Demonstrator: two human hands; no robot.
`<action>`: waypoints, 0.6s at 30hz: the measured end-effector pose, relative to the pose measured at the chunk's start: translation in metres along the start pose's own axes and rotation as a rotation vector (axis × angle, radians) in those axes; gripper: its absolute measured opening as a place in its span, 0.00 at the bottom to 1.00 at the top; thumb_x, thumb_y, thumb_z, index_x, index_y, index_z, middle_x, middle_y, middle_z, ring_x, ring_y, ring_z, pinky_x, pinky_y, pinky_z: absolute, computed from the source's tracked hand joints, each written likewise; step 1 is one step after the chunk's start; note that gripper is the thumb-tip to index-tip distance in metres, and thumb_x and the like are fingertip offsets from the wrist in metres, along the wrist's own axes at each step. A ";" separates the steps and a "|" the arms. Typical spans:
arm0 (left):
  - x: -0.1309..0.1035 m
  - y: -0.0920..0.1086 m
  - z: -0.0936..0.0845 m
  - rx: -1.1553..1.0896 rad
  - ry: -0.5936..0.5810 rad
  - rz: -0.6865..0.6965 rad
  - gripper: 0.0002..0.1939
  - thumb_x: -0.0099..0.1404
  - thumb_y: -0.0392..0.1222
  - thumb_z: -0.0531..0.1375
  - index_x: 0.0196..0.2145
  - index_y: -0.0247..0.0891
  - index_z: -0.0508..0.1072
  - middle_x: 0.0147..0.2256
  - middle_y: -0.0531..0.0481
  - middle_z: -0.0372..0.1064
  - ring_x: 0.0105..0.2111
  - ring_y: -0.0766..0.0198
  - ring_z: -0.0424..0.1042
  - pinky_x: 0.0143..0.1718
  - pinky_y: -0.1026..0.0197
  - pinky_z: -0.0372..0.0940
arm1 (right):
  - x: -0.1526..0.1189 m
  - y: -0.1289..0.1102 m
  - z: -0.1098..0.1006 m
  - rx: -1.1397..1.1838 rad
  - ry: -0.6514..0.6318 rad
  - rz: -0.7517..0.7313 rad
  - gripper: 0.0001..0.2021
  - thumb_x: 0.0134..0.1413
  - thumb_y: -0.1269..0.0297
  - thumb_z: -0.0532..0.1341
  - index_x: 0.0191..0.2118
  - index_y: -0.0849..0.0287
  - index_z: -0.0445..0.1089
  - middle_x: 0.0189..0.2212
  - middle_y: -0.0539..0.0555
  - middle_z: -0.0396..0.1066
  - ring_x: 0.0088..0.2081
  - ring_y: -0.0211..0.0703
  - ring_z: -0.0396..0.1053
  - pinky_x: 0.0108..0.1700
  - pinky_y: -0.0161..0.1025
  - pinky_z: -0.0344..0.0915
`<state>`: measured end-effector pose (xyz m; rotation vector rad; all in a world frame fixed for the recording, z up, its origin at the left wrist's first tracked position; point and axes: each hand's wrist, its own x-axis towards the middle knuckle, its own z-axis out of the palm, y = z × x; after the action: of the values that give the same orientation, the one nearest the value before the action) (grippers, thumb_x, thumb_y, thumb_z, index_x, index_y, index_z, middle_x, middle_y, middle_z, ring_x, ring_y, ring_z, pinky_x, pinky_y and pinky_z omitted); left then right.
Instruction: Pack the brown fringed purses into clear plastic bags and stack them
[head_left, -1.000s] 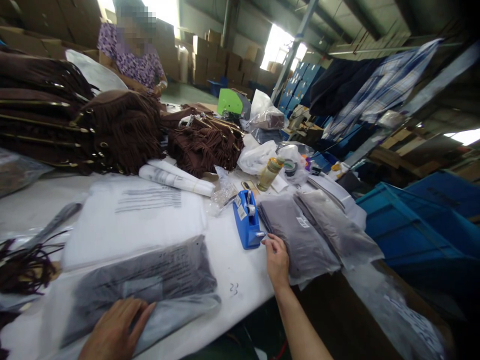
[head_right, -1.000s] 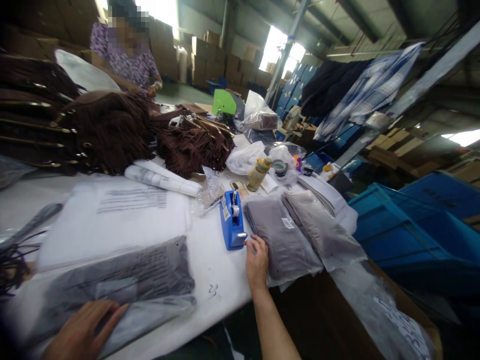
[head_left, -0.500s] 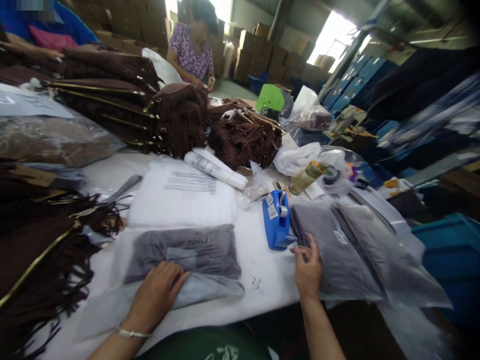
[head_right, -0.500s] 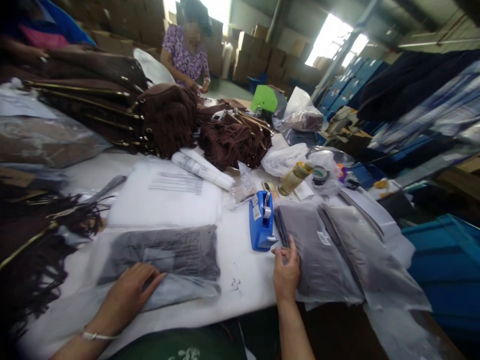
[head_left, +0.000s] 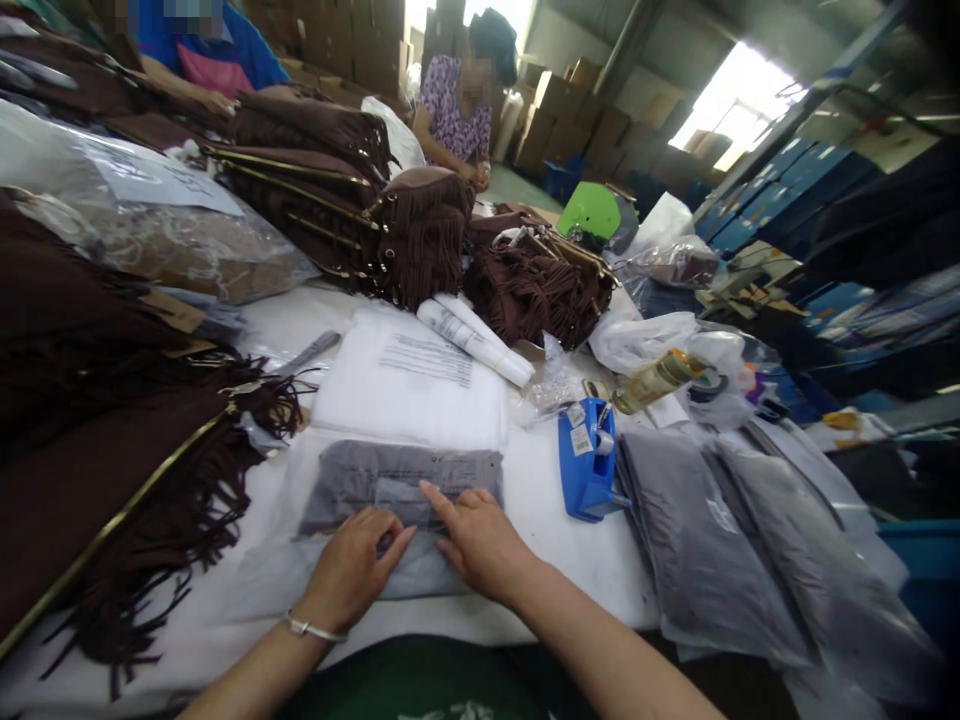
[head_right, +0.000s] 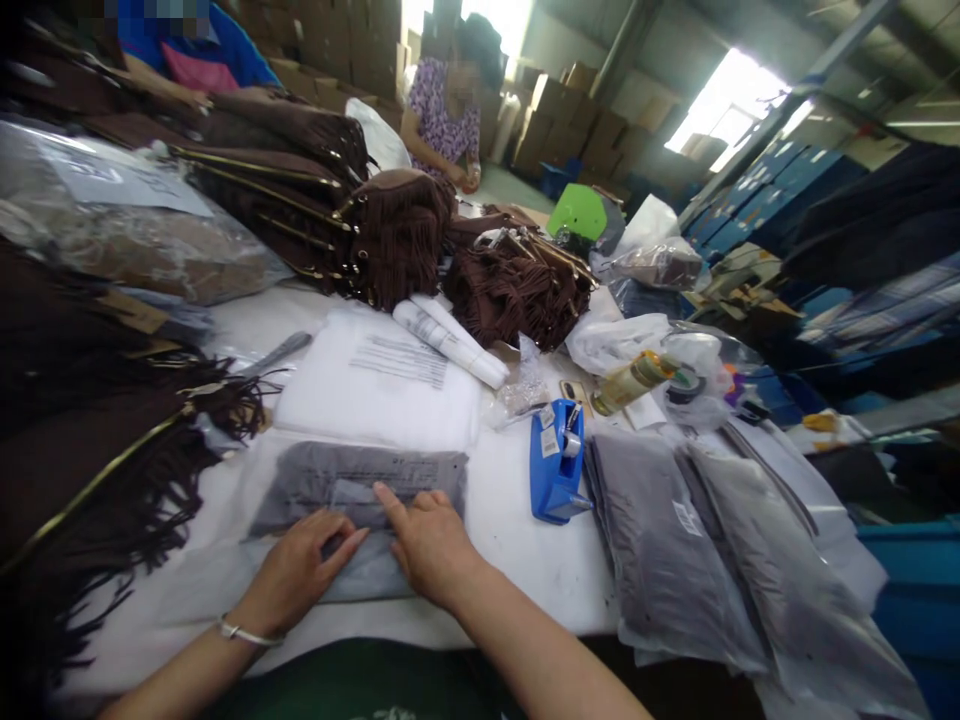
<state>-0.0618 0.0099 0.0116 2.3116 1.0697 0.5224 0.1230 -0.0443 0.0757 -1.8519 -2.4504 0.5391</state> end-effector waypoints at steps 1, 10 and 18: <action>-0.001 0.000 0.001 0.028 0.006 0.007 0.15 0.67 0.49 0.52 0.26 0.38 0.67 0.27 0.50 0.67 0.30 0.59 0.68 0.35 0.58 0.61 | 0.004 0.003 0.004 -0.048 -0.004 0.015 0.38 0.53 0.67 0.60 0.66 0.58 0.41 0.38 0.59 0.72 0.43 0.53 0.65 0.50 0.48 0.57; -0.004 0.000 0.012 0.205 -0.012 0.088 0.14 0.68 0.46 0.51 0.28 0.38 0.68 0.27 0.48 0.67 0.32 0.56 0.66 0.36 0.55 0.57 | -0.003 0.030 0.005 -0.044 0.192 0.269 0.36 0.53 0.63 0.62 0.65 0.57 0.46 0.31 0.57 0.72 0.38 0.52 0.66 0.45 0.47 0.60; -0.035 -0.036 -0.043 0.104 -0.088 -0.007 0.12 0.65 0.50 0.54 0.34 0.39 0.69 0.34 0.48 0.68 0.38 0.55 0.66 0.41 0.54 0.57 | 0.000 0.014 -0.012 0.541 0.239 -0.005 0.07 0.59 0.65 0.58 0.34 0.54 0.74 0.38 0.51 0.69 0.45 0.41 0.64 0.51 0.40 0.58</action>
<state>-0.1270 0.0148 0.0189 2.3962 1.0852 0.3663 0.1385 -0.0381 0.0831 -1.5787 -1.9088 0.8242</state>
